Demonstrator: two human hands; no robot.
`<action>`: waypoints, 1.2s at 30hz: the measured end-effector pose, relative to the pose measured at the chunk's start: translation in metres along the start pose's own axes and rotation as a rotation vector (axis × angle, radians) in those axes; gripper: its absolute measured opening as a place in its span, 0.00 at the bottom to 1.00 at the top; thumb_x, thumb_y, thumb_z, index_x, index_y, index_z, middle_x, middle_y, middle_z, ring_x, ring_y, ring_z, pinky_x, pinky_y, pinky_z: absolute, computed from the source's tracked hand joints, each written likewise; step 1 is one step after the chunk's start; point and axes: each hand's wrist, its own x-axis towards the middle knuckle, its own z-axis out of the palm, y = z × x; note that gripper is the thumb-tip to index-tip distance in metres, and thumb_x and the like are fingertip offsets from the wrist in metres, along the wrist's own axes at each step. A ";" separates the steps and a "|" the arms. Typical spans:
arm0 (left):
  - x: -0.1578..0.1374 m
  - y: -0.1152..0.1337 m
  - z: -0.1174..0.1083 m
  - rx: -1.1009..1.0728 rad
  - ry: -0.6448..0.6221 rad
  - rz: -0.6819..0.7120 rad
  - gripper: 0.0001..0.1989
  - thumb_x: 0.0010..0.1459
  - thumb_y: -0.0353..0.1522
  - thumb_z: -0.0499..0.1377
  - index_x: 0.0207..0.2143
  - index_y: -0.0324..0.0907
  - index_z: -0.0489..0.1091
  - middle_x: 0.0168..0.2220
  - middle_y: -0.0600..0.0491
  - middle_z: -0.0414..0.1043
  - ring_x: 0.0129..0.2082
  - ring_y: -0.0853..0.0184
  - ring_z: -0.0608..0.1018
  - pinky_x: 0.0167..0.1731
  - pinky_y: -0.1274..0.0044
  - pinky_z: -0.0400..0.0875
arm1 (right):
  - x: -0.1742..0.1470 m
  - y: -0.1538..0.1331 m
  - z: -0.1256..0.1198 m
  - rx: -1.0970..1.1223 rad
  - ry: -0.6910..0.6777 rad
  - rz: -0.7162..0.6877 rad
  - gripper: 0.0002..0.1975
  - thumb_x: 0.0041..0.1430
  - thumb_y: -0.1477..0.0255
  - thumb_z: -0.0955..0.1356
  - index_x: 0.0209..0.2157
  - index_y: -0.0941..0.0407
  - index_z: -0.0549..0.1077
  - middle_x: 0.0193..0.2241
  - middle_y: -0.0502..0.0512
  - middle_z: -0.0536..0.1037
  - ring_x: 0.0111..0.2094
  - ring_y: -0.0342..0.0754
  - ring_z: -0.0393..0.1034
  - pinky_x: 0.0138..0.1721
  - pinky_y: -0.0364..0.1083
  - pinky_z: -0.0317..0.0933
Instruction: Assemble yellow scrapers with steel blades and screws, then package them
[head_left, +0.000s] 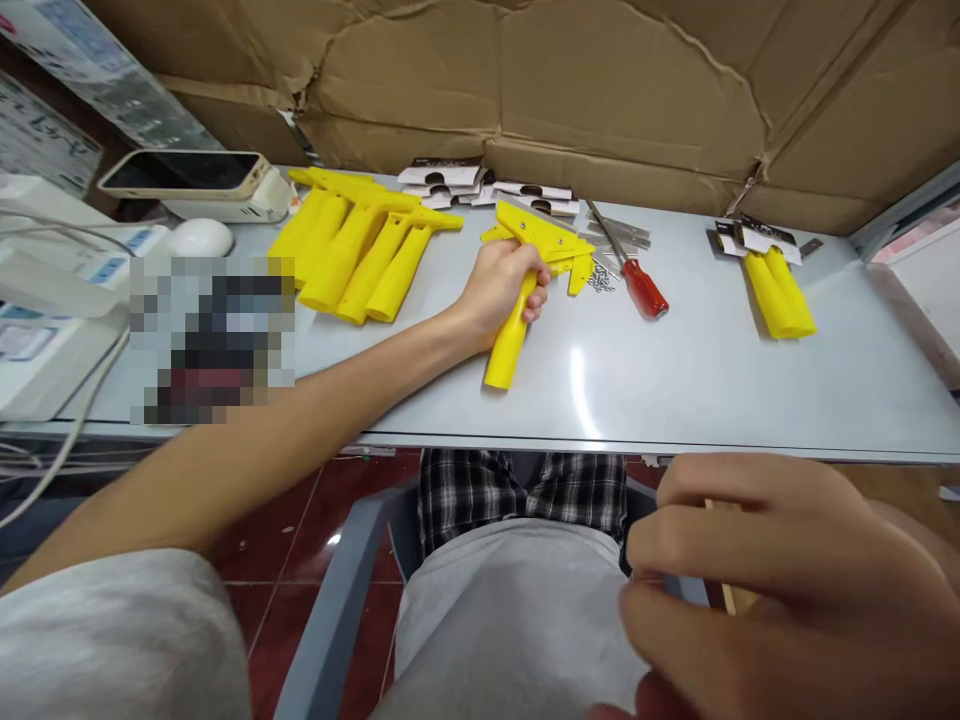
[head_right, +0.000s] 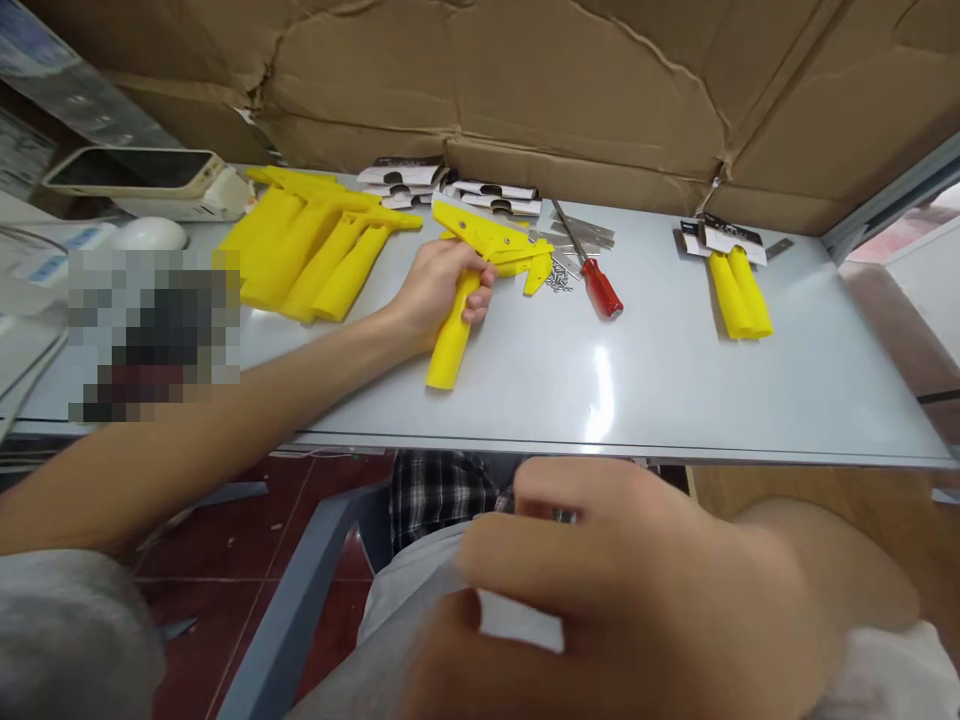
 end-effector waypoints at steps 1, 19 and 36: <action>0.000 0.000 0.000 -0.003 0.002 -0.001 0.06 0.52 0.26 0.59 0.26 0.43 0.64 0.26 0.55 0.68 0.16 0.76 0.64 0.13 0.81 0.54 | 0.007 0.001 0.003 -0.036 0.045 -0.009 0.14 0.64 0.63 0.74 0.32 0.57 0.73 0.27 0.53 0.68 0.31 0.37 0.54 0.36 0.43 0.56; 0.003 0.003 -0.002 -0.009 0.004 -0.009 0.06 0.50 0.25 0.58 0.27 0.42 0.64 0.25 0.57 0.68 0.15 0.77 0.65 0.11 0.82 0.56 | 0.071 0.271 0.060 -0.248 0.099 0.474 0.21 0.62 0.71 0.64 0.49 0.59 0.85 0.38 0.58 0.79 0.34 0.39 0.61 0.43 0.41 0.51; 0.002 0.003 -0.004 -0.003 -0.051 -0.024 0.09 0.63 0.27 0.57 0.28 0.42 0.67 0.27 0.52 0.74 0.23 0.70 0.73 0.23 0.77 0.69 | 0.067 0.255 0.064 -0.232 0.233 0.472 0.18 0.63 0.70 0.65 0.46 0.59 0.85 0.37 0.59 0.79 0.37 0.41 0.66 0.44 0.42 0.56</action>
